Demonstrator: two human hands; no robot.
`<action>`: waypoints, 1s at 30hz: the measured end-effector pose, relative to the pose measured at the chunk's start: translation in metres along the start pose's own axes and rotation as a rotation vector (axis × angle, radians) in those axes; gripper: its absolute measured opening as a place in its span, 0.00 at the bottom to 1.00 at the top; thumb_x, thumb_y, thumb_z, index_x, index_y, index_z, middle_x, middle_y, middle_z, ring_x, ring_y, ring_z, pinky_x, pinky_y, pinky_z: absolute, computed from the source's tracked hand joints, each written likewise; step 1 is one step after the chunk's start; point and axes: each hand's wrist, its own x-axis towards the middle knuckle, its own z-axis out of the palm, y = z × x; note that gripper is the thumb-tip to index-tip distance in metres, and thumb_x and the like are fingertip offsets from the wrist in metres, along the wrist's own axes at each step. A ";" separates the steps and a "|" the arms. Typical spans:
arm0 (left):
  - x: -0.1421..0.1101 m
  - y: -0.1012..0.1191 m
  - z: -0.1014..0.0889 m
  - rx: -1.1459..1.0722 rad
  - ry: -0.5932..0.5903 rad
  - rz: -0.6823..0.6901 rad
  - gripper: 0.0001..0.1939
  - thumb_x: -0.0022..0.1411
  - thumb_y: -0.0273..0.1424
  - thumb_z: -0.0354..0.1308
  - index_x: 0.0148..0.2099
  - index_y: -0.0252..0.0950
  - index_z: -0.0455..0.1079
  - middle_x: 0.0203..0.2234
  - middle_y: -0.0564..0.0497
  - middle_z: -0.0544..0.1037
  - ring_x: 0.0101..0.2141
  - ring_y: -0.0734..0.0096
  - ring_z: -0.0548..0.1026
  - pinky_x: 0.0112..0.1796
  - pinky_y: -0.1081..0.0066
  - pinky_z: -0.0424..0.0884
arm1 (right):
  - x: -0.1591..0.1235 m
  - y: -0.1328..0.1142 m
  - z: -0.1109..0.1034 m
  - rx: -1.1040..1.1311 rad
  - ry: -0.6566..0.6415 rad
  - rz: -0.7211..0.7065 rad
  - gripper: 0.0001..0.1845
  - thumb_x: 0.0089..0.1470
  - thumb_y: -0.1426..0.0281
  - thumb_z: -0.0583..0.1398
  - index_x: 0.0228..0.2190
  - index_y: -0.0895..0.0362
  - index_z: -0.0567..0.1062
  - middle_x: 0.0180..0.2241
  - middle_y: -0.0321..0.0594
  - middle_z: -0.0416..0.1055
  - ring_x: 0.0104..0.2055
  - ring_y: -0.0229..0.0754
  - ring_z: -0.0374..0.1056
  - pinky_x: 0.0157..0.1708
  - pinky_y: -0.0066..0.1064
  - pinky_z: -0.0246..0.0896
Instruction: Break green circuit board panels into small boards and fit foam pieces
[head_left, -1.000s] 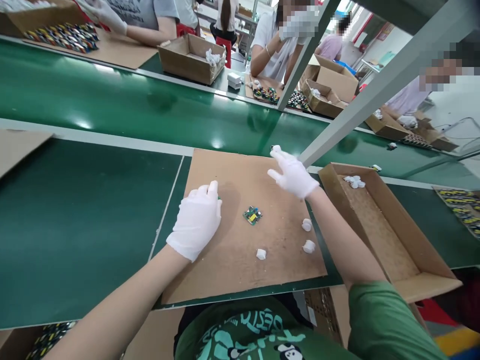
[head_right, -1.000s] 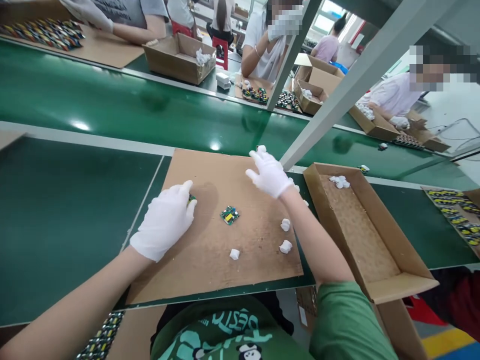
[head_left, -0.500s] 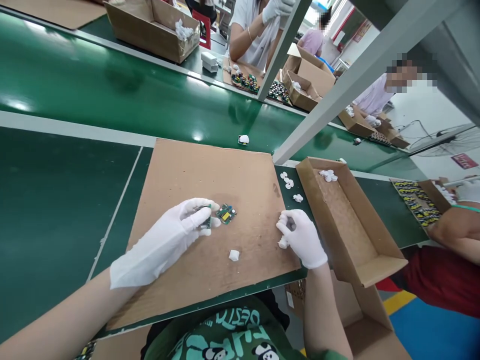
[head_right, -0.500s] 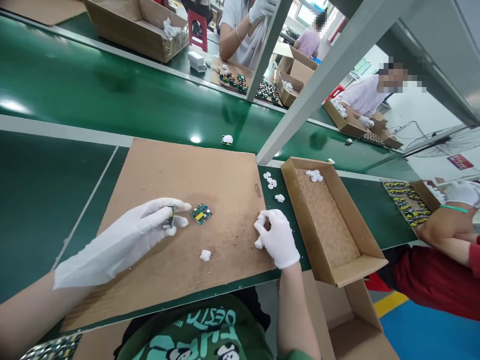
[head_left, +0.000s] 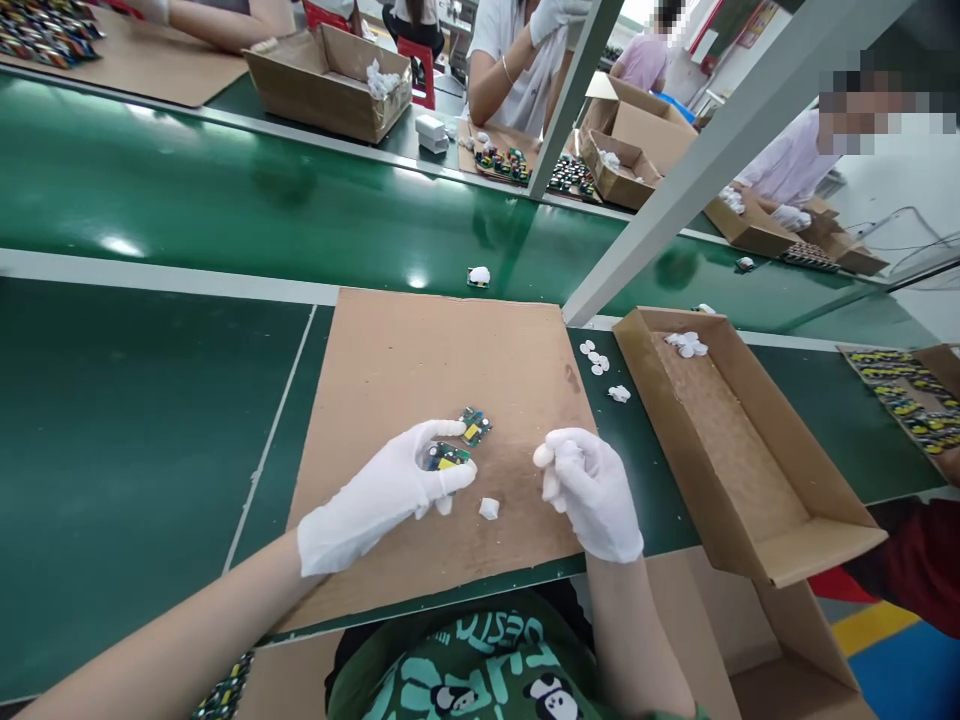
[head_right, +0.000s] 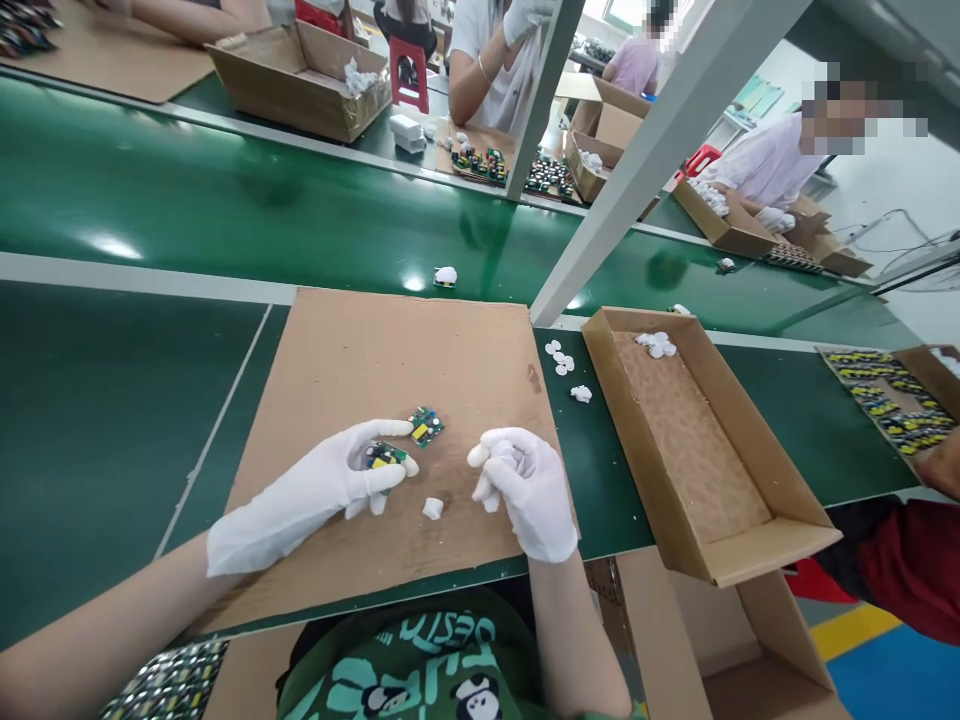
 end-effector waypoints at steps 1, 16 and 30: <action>0.001 -0.002 0.000 -0.052 -0.030 0.021 0.28 0.59 0.44 0.61 0.57 0.37 0.63 0.41 0.44 0.74 0.25 0.76 0.71 0.22 0.74 0.61 | -0.001 0.000 0.001 -0.011 0.007 -0.006 0.12 0.50 0.62 0.66 0.33 0.56 0.74 0.26 0.36 0.74 0.14 0.30 0.59 0.11 0.22 0.51; -0.002 -0.009 0.002 -0.357 -0.354 0.146 0.29 0.59 0.29 0.63 0.61 0.40 0.61 0.48 0.43 0.72 0.42 0.60 0.76 0.48 0.58 0.68 | -0.013 0.000 0.018 -0.156 -0.057 -0.131 0.10 0.56 0.62 0.62 0.34 0.56 0.78 0.15 0.31 0.63 0.17 0.32 0.55 0.18 0.27 0.51; -0.006 -0.006 0.002 -0.252 -0.264 0.209 0.27 0.62 0.45 0.57 0.57 0.33 0.64 0.26 0.51 0.74 0.22 0.75 0.69 0.26 0.71 0.67 | -0.022 -0.007 0.044 -0.165 -0.131 -0.292 0.14 0.54 0.77 0.63 0.40 0.48 0.75 0.45 0.39 0.74 0.42 0.39 0.72 0.43 0.34 0.72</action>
